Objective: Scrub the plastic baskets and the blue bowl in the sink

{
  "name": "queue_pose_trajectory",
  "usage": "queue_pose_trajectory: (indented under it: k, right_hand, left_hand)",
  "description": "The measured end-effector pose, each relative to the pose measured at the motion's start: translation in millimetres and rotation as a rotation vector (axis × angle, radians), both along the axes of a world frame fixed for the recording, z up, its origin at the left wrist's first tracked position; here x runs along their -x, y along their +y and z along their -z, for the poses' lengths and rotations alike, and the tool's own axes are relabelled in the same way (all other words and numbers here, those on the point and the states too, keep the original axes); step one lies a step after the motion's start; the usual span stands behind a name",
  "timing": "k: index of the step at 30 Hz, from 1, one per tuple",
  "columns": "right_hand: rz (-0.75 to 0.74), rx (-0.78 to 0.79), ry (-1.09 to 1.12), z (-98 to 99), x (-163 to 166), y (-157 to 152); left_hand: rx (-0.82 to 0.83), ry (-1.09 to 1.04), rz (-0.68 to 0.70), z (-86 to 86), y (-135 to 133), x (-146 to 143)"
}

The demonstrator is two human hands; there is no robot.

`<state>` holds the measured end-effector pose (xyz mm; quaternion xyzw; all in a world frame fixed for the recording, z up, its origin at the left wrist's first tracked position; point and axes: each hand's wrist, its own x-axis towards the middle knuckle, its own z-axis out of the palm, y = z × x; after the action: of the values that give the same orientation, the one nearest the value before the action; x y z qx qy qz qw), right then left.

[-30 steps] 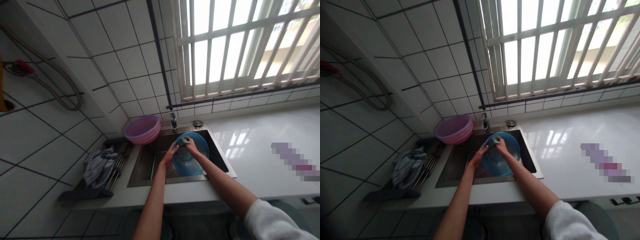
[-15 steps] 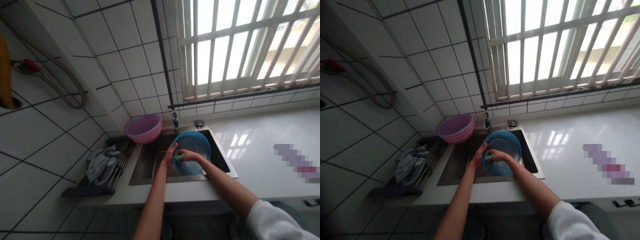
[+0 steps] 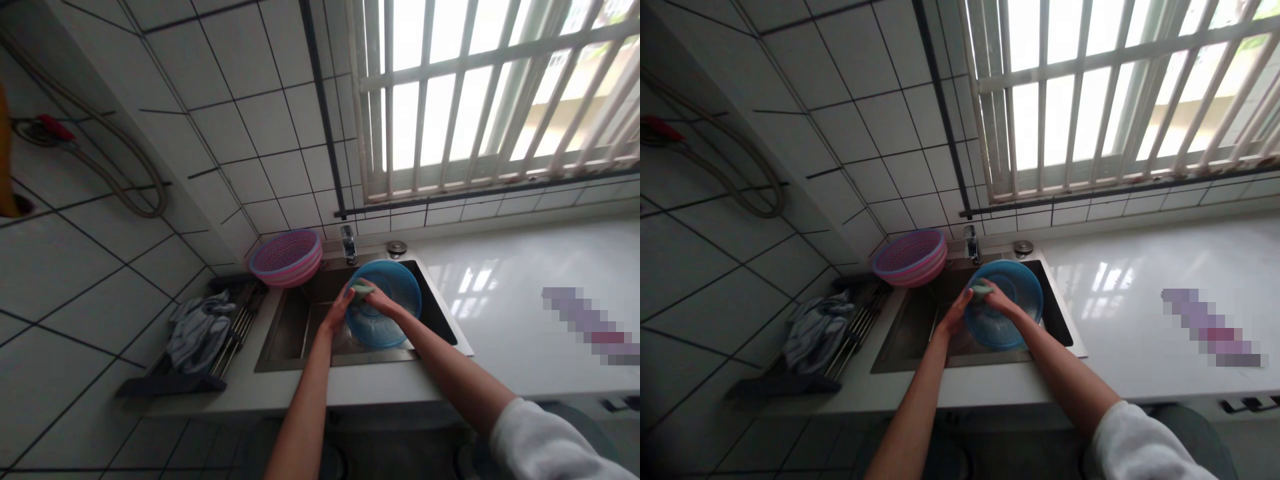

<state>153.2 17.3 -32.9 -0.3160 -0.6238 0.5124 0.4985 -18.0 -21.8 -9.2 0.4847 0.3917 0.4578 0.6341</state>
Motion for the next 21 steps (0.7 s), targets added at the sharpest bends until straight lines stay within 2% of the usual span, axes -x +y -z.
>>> queue_pose_trajectory:
  k: [3,5,7,12,15,18,21]
  right_hand:
    - [-0.297,0.037,-0.141,8.1,4.7,-7.1]
    - [-0.332,0.067,-0.173,11.2,6.6,-9.5]
    - [-0.237,0.099,-0.101,10.2,7.0,-8.8]
    - [0.191,0.268,0.226,-3.3,-0.6,5.2]
    - [0.344,0.323,0.315,-9.7,-7.2,13.3]
    - [0.3,0.333,0.346,-11.2,-7.9,11.2]
    - [0.088,0.273,0.25,-8.3,-1.2,-0.5]
  left_hand:
    - [-0.026,0.024,-0.079,1.4,2.7,2.7]
    - [-0.033,0.035,-0.101,0.9,3.6,2.6]
    - [-0.033,0.031,-0.081,-0.3,3.4,1.3]
    - [-0.002,-0.012,0.058,-2.4,0.5,-2.7]
    - [-0.024,-0.015,0.067,-1.8,0.4,-4.0]
    - [-0.052,0.017,0.04,-0.4,1.7,-4.0]
    - [-0.091,0.067,-0.013,1.7,3.3,-2.3]
